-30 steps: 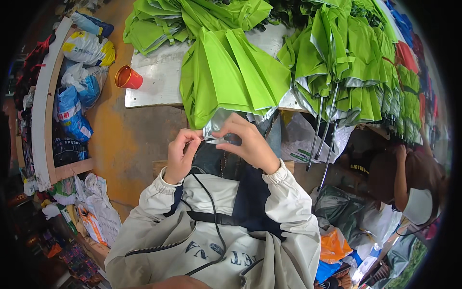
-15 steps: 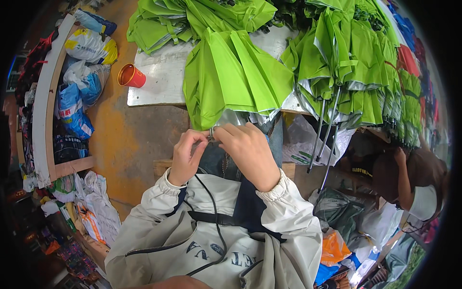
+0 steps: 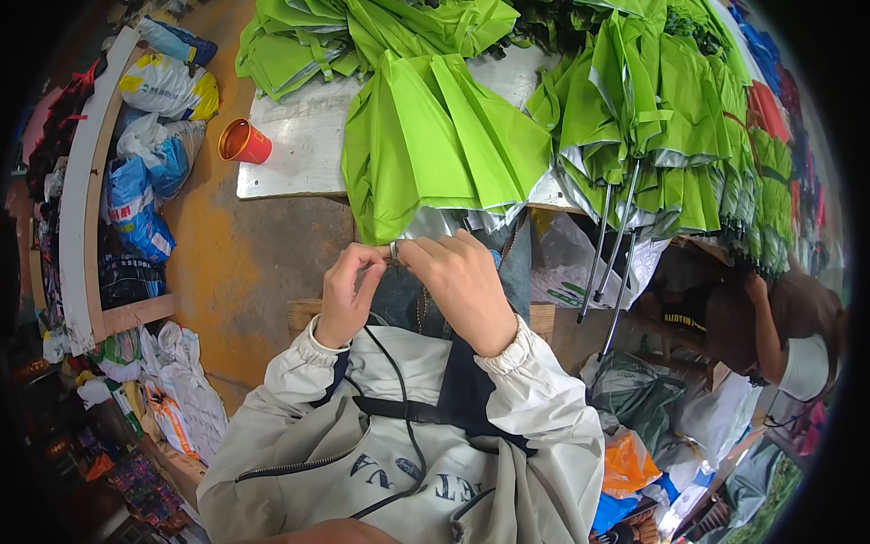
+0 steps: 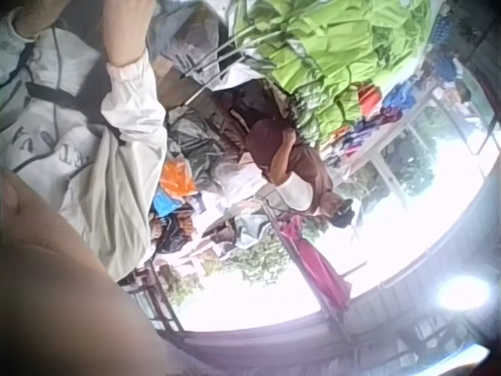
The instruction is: Assembling green umbrella canopies onto metal frames at a production station.
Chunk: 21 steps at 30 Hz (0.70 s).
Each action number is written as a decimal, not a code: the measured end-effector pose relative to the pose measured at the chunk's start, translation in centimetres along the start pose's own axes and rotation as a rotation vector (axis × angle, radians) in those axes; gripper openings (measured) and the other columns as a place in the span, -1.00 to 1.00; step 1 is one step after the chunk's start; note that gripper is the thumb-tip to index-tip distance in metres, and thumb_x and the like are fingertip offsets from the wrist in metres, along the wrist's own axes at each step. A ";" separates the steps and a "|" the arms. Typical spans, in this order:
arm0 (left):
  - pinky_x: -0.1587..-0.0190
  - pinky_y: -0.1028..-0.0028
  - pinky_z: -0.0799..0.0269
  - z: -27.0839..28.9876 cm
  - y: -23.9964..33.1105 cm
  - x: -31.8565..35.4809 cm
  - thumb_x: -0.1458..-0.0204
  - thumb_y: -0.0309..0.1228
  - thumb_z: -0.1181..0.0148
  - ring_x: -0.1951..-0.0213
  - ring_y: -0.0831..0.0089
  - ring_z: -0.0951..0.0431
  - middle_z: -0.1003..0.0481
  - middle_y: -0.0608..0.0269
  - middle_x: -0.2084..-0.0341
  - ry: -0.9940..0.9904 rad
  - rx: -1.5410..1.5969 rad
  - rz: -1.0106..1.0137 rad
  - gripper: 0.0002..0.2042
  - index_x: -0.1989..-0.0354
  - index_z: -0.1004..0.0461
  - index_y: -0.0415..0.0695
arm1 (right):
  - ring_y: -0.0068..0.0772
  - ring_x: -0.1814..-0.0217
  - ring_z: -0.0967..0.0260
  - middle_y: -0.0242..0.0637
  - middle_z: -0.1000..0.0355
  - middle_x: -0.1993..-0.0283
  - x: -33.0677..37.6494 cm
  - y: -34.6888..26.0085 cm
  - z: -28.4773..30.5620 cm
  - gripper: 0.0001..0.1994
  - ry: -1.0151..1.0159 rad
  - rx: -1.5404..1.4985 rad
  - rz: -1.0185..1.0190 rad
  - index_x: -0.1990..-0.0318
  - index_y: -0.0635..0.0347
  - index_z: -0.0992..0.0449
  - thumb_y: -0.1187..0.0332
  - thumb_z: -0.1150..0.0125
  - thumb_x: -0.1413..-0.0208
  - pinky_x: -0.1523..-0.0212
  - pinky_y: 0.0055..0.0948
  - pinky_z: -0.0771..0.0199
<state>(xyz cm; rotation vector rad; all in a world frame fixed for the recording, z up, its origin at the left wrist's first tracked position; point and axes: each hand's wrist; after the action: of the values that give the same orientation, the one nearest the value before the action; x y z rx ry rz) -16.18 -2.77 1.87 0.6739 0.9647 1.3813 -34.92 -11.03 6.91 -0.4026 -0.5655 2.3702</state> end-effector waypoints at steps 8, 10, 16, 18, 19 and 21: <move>0.11 0.42 -0.47 0.4 -0.7 0.3 -0.24 -0.54 -0.10 0.21 0.33 -0.58 -0.58 0.04 0.22 -0.014 0.238 0.127 -0.94 0.22 -0.39 -0.27 | -0.44 0.09 -0.54 -0.25 -0.58 -0.02 -0.1 2.7 0.5 -0.78 -0.144 -0.755 -0.229 0.13 0.23 -0.46 0.53 -0.34 -0.09 0.04 -0.46 -0.43; 0.05 0.50 -0.45 0.8 -1.2 0.4 -0.30 -0.52 -0.03 0.14 0.48 -0.56 -0.59 0.00 0.14 -0.077 0.277 0.129 -0.93 0.18 -0.35 -0.27 | -0.43 0.00 -0.50 -0.19 -0.56 -0.05 0.2 3.3 -0.4 -0.77 -0.117 -0.873 -0.223 0.11 0.24 -0.42 0.54 -0.32 -0.11 -0.04 -0.45 -0.42; 0.04 0.47 -0.46 1.6 -1.1 0.0 -0.30 -0.48 -0.04 0.16 0.46 -0.58 -0.60 0.01 0.15 -0.069 0.373 0.113 -0.92 0.19 -0.35 -0.25 | -0.31 -0.30 -0.38 -0.19 -0.41 -0.12 0.7 4.2 -2.4 -0.70 -0.074 -1.325 -0.208 -0.01 0.31 -0.33 0.57 -0.26 -0.18 -0.28 -0.36 -0.32; 0.06 0.44 -0.49 1.7 -1.3 -0.2 -0.27 -0.48 -0.07 0.20 0.44 -0.61 -0.63 0.05 0.20 -0.015 0.489 0.104 -0.91 0.21 -0.38 -0.25 | -0.32 -0.30 -0.38 -0.20 -0.40 -0.14 0.7 4.3 -2.5 -0.70 -0.082 -1.339 -0.211 -0.02 0.30 -0.33 0.57 -0.26 -0.18 -0.29 -0.35 -0.31; 0.06 0.44 -0.49 2.0 -1.4 -0.2 -0.27 -0.48 -0.07 0.20 0.44 -0.61 -0.63 0.05 0.20 -0.014 0.488 0.104 -0.91 0.21 -0.38 -0.25 | -0.32 -0.30 -0.37 -0.20 -0.39 -0.15 0.7 4.4 -2.6 -0.69 -0.088 -1.352 -0.215 -0.02 0.29 -0.32 0.57 -0.26 -0.18 -0.30 -0.35 -0.30; 0.05 0.45 -0.49 3.0 -1.8 -0.1 -0.28 -0.47 -0.06 0.19 0.46 -0.60 -0.63 0.08 0.23 -0.041 0.492 0.150 -0.90 0.22 -0.40 -0.25 | -0.33 -0.31 -0.36 -0.20 -0.38 -0.17 0.8 4.5 -2.7 -0.68 -0.095 -1.365 -0.218 -0.03 0.29 -0.31 0.57 -0.26 -0.18 -0.30 -0.35 -0.28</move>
<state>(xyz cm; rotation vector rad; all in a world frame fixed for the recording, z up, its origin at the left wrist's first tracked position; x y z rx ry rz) -12.63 -2.68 1.76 1.1572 1.2561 1.2587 -36.73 -12.81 2.28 -0.7248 -2.0986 1.4649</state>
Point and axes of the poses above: each hand's wrist, its own x-axis away from the middle knuckle, its own z-axis out of the back of the hand, y = z × x
